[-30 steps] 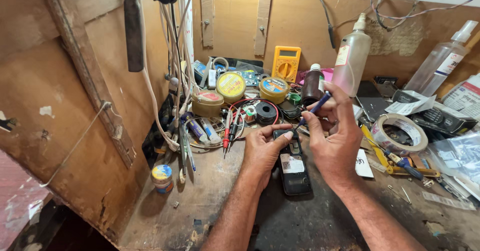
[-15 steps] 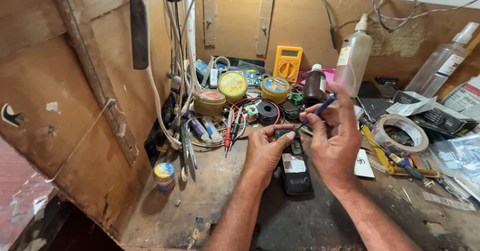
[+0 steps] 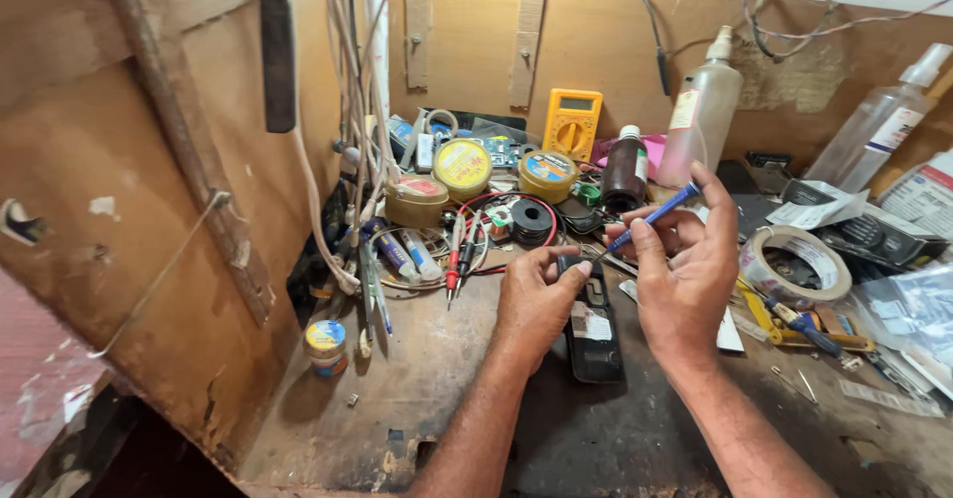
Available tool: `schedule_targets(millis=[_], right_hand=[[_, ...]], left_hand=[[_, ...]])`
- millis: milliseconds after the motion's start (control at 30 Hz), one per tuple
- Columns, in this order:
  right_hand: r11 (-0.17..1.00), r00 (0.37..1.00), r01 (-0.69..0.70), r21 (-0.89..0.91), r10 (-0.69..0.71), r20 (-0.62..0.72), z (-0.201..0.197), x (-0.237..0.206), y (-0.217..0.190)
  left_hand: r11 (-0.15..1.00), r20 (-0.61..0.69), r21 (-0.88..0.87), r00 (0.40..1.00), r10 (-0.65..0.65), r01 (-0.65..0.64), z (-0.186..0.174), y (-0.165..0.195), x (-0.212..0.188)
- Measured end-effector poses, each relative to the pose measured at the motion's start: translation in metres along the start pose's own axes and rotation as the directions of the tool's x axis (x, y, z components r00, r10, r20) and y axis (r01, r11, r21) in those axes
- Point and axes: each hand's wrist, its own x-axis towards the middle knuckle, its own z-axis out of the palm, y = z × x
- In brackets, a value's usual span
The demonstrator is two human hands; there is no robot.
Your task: The person uses a small screwdriver to remove screws from the back of a mobile phone. They then pry open the back cover and separate it from the main body, exposing the internal components.
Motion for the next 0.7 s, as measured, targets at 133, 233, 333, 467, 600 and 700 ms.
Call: schedule_targets(millis=[133,233,333,467,600,700], right_hand=[[0.997,0.999,-0.025,0.07,0.028,-0.044,-0.007,0.004,0.007],[0.989,0.986,-0.094,0.116,0.108,-0.125,-0.013,0.0,0.011],[0.994,0.978,-0.094,0.054,0.102,-0.183,-0.019,-0.009,0.016],[0.997,0.979,-0.056,-0.049,0.045,-0.201,-0.025,-0.015,0.024],[0.991,0.979,-0.08,-0.105,0.058,-0.197,-0.026,-0.017,0.028],[0.986,0.972,-0.111,-0.122,0.082,-0.221,-0.027,-0.017,0.028]], left_hand=[[1.0,-0.027,-0.02,1.0,0.012,-0.013,0.001,0.001,0.0],[0.961,-0.015,-0.272,0.998,-0.055,0.049,0.0,0.002,0.001],[0.851,0.05,-0.497,0.984,-0.169,0.171,-0.004,0.005,0.002],[0.749,0.165,-0.59,0.953,-0.255,0.302,-0.011,0.014,0.003],[0.66,0.22,-0.643,0.919,-0.327,0.389,-0.011,0.026,-0.001],[0.648,0.276,-0.586,0.871,-0.405,0.487,-0.01,0.032,-0.004]])
